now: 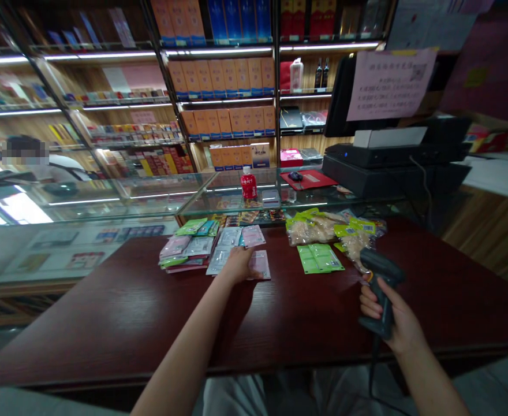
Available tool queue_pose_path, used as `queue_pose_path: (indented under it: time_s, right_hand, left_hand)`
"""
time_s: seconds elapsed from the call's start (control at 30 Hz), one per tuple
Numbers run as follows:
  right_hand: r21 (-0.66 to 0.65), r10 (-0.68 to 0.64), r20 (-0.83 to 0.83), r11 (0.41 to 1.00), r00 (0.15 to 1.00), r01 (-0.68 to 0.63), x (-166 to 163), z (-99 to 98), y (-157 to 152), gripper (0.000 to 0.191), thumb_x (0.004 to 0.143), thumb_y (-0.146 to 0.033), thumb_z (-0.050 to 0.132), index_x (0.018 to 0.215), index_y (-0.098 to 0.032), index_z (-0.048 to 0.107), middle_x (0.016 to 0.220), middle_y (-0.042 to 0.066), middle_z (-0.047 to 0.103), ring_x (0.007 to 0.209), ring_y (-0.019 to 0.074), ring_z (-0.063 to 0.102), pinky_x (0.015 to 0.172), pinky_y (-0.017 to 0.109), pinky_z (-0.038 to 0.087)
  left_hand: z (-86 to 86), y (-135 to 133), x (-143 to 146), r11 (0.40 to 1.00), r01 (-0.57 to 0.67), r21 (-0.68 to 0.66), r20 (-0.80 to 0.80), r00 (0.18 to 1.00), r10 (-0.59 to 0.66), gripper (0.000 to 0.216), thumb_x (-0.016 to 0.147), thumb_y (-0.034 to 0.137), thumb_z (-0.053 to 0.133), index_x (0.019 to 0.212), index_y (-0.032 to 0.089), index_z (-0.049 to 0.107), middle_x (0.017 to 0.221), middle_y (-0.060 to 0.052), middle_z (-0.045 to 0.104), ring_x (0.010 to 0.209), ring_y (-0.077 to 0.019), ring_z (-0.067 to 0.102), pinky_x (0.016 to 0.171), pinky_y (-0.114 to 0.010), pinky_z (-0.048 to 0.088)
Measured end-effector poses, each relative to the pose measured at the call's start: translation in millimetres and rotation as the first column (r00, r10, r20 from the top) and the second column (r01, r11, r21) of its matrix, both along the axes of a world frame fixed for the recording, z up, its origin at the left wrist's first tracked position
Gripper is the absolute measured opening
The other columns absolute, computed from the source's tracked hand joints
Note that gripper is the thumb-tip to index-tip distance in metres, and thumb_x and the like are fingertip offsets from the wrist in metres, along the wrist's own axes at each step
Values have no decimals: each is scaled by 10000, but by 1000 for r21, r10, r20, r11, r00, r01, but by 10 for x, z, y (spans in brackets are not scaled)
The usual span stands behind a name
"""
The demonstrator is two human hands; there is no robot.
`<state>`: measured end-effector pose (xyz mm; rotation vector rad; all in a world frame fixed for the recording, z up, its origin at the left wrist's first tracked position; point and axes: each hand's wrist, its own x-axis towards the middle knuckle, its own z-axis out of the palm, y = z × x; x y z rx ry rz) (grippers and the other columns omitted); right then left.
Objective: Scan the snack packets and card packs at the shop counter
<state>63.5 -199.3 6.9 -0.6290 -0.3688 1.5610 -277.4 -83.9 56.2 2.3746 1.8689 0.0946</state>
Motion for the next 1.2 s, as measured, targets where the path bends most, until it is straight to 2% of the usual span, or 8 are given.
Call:
queue_pose_path:
  time_s: [0.17, 0.4, 0.5, 0.57, 0.77, 0.9, 1.1, 1.2]
  right_hand:
    - [5, -2, 2, 1000, 1000, 2, -5, 1, -4, 282, 720, -295, 774, 865, -180, 560, 560, -71, 447, 395, 26, 363, 340, 106, 332]
    - [40, -21, 58, 999, 998, 18, -37, -12, -16, 263, 759, -312, 752, 900, -182, 572, 564, -67, 457, 407, 26, 369, 357, 107, 325]
    - [55, -40, 127, 998, 991, 34, -61, -9, -13, 284, 749, -337, 762, 909, -188, 581, 562, -66, 469, 406, 31, 376, 359, 117, 319]
    - [69, -37, 182, 997, 983, 24, -89, 4, -19, 309, 734, -356, 772, 919, -195, 585, 561, -64, 479, 404, 37, 385, 359, 125, 314]
    - [45, 87, 343, 993, 935, -109, -336, 126, -160, 340, 738, -416, 761, 931, -207, 576, 544, -69, 490, 367, 43, 381, 339, 147, 276]
    - [-18, 174, 502, 981, 847, -191, -584, 202, -296, 445, 735, -450, 753, 1045, -200, 553, 548, -76, 509, 342, 52, 398, 325, 159, 290]
    - [-70, 179, 647, 982, 741, -176, -784, 208, -370, 480, 711, -508, 744, 1005, -195, 530, 505, -88, 501, 314, 66, 406, 301, 164, 284]
    - [-80, 169, 656, 985, 736, -155, -801, 234, -380, 452, 700, -510, 747, 949, -204, 527, 495, -90, 497, 313, 67, 406, 302, 164, 292]
  left_hand:
    - [-89, -1, 176, 995, -49, 86, 288, 957, 22, 1096, 491, 256, 870, 1446, 243, 330, 1306, -133, 388, 1109, -291, 575, 996, -381, 413]
    - [-430, 222, 544, 958, -77, 277, 695, 705, -144, 521, 617, 62, 713, 1103, 210, 598, 1119, -64, 500, 1045, -209, 560, 944, -379, 449]
    - [-542, 247, 635, 965, -83, 250, 731, 669, -132, 199, 683, 53, 640, 836, 181, 646, 881, -21, 573, 882, -174, 570, 847, -341, 469]
    - [-576, 240, 651, 963, -92, 254, 745, 653, -134, 134, 699, 57, 625, 752, 177, 651, 798, -6, 579, 821, -160, 565, 811, -318, 463]
    - [-620, 229, 606, 950, -137, 280, 810, 564, -158, 210, 645, 108, 711, 839, 181, 676, 872, -7, 618, 833, -155, 575, 796, -297, 449]
    - [-650, 248, 585, 954, -131, 269, 857, 485, -175, 249, 643, 136, 717, 882, 164, 652, 883, -17, 631, 837, -160, 581, 785, -294, 451]
    - [-675, 265, 588, 970, -96, 224, 915, 364, -175, 284, 656, 122, 681, 930, 156, 616, 925, -30, 641, 866, -163, 604, 788, -288, 472]
    - [-683, 268, 587, 963, -101, 251, 901, 388, -194, 266, 657, 106, 679, 910, 162, 617, 947, -41, 647, 912, -177, 609, 818, -305, 478]
